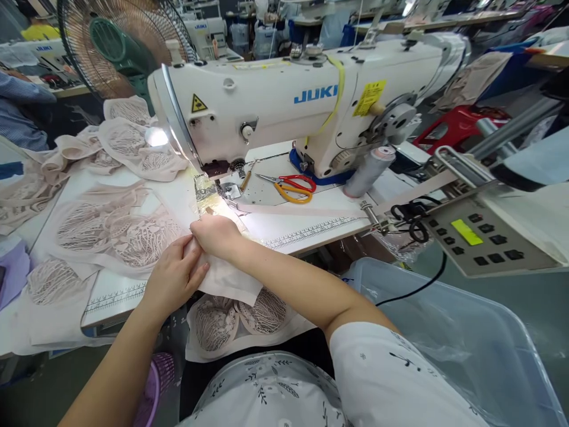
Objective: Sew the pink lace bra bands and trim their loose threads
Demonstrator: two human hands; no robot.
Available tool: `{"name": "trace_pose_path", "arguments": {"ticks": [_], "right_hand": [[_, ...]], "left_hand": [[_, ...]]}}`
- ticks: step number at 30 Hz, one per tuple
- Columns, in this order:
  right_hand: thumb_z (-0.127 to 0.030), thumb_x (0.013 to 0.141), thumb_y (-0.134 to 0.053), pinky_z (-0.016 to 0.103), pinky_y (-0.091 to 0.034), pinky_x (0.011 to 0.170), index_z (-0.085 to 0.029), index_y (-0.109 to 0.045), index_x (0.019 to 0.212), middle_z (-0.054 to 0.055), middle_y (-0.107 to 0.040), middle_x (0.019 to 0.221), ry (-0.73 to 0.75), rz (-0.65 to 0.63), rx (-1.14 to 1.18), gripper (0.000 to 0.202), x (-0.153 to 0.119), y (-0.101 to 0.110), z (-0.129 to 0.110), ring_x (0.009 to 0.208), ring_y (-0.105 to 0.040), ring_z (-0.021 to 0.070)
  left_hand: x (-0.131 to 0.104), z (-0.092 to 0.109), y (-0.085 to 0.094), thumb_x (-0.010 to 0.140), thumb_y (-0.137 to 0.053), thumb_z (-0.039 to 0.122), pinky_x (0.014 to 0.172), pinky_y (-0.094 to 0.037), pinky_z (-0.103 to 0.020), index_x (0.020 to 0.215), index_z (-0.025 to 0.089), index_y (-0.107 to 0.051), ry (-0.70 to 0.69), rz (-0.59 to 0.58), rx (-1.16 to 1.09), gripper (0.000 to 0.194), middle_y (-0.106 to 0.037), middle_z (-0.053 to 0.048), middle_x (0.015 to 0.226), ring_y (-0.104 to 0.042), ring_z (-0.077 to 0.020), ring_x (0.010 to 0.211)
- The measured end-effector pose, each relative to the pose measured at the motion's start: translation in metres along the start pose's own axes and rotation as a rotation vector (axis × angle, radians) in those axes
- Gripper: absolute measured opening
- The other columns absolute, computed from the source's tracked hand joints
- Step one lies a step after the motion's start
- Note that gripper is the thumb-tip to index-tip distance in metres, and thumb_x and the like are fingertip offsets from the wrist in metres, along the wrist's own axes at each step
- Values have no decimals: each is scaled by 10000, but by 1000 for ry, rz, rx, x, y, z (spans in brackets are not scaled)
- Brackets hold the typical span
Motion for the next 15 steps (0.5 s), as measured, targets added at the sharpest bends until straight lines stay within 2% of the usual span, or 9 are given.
{"name": "trace_pose_path", "arguments": {"ticks": [5, 10, 15], "right_hand": [[-151, 855, -430, 268, -274, 522, -159, -674, 908, 78, -621, 844, 30, -12, -15, 250, 0, -3, 0, 674, -533, 163], [-123, 773, -502, 265, -229, 488, -156, -663, 832, 67, -607, 777, 49, -65, -57, 175, -23, 9, 5, 615, -508, 153], [-153, 831, -450, 276, -203, 482, -163, -658, 821, 59, -597, 779, -11, -74, -87, 209, -30, 15, 12, 612, -491, 149]], "left_hand": [[1, 0, -1, 904, -390, 376, 990, -402, -490, 1265, 96, -517, 0, -17, 3, 474, -467, -228, 1294, -440, -350, 1217], [0, 0, -1, 910, -383, 382, 965, -424, -503, 1283, 149, -522, 13, -14, 13, 461, -476, -211, 1300, -450, -356, 1213], [-1, 0, 0, 904, -404, 383, 984, -412, -492, 1281, 162, -527, 12, 13, 0, 453, -481, -197, 1292, -456, -343, 1204]]}}
Point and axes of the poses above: each hand's wrist, its own x-axis towards the middle knuckle, its own y-axis out of the back of the hand, z = x × y, the point moved 9 cm from there along x, towards the middle knuckle
